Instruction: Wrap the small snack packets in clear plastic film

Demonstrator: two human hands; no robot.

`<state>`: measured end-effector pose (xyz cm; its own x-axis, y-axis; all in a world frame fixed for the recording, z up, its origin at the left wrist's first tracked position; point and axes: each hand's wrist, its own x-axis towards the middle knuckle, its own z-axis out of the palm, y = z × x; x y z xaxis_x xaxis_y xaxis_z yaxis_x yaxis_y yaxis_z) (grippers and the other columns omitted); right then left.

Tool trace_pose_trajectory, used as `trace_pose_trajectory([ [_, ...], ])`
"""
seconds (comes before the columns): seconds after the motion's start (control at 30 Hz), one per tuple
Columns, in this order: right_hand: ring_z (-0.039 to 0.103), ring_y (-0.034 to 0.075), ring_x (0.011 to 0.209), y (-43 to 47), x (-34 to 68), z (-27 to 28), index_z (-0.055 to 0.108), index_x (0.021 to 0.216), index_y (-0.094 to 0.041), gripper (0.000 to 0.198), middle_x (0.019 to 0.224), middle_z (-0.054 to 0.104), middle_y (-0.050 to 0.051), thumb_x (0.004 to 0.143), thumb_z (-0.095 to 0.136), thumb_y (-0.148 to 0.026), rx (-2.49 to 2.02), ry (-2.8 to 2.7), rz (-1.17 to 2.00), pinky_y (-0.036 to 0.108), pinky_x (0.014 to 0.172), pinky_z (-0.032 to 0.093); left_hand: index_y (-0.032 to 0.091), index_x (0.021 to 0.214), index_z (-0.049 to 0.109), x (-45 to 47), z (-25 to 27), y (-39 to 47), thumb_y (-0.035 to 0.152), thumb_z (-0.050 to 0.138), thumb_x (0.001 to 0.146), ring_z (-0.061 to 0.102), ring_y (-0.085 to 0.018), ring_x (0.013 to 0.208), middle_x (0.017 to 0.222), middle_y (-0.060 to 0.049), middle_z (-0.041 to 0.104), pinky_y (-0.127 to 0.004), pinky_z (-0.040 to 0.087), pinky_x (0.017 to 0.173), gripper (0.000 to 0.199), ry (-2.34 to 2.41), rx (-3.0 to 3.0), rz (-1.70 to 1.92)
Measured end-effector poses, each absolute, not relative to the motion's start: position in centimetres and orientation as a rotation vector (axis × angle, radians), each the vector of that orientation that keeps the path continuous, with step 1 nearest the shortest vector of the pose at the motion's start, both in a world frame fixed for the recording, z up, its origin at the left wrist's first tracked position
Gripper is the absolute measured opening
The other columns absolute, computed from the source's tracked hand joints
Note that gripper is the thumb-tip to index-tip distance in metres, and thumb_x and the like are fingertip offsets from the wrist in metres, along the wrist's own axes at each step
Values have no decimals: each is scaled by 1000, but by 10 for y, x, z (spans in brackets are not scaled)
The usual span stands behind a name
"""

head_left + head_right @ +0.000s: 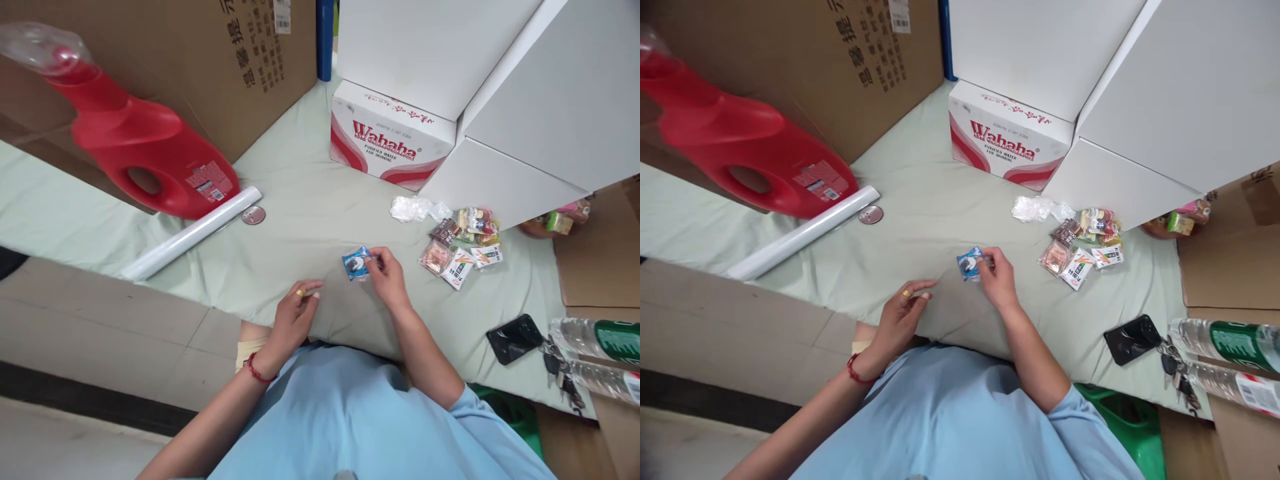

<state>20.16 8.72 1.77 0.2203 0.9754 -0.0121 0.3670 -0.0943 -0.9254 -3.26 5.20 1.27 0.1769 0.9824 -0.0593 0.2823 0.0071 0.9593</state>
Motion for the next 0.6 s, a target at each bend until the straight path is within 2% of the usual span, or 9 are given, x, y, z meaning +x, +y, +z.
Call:
trace_pose_trajectory([
  [0.1,59,17,70,72,220,19,65,104,-22,36,84,68,1,87,69,-53,-1456,-993,1203,27,63,48,22,122,62,-17,19,59,60,60,96,68,-26,120,129,-12,69,-44,62,93,46,1171,996,860],
  [0.17,58,16,67,62,223,16,66,102,-23,41,84,69,1,82,75,-57,-1418,-914,1310,26,59,46,22,126,59,-6,18,65,68,64,92,69,-28,120,134,-14,67,-44,62,91,57,1068,791,797],
  [0.27,58,15,66,47,215,10,66,99,-23,41,83,69,1,83,75,-59,-1408,-933,1366,26,60,48,20,123,61,10,12,69,64,78,80,71,-27,113,127,-13,72,-43,61,91,63,998,776,698],
  [0.33,64,17,74,38,207,7,68,103,-23,38,87,72,2,89,70,-58,-1391,-1012,1349,29,70,54,19,112,64,20,6,68,56,84,75,72,-26,105,113,-9,76,-42,59,92,56,1032,902,688],
  [0.4,68,19,83,31,205,6,69,108,-23,35,94,74,3,93,65,-55,-1394,-1131,1296,33,79,57,20,106,66,28,1,65,50,81,77,72,-24,99,104,-7,77,-41,59,90,45,1056,1053,681],
  [0.47,70,21,86,30,216,8,70,109,-24,33,96,76,4,95,62,-53,-1503,-1277,1132,35,81,58,21,109,67,31,-2,63,46,74,83,73,-24,97,105,-7,77,-41,60,90,37,1029,1195,653],
  [0.6,69,25,95,51,299,24,68,117,-19,42,109,76,14,100,49,-52,-1852,-1302,561,40,86,57,23,110,71,11,-4,67,40,60,91,74,-24,100,110,-8,77,-40,60,90,28,1133,1532,670],
])
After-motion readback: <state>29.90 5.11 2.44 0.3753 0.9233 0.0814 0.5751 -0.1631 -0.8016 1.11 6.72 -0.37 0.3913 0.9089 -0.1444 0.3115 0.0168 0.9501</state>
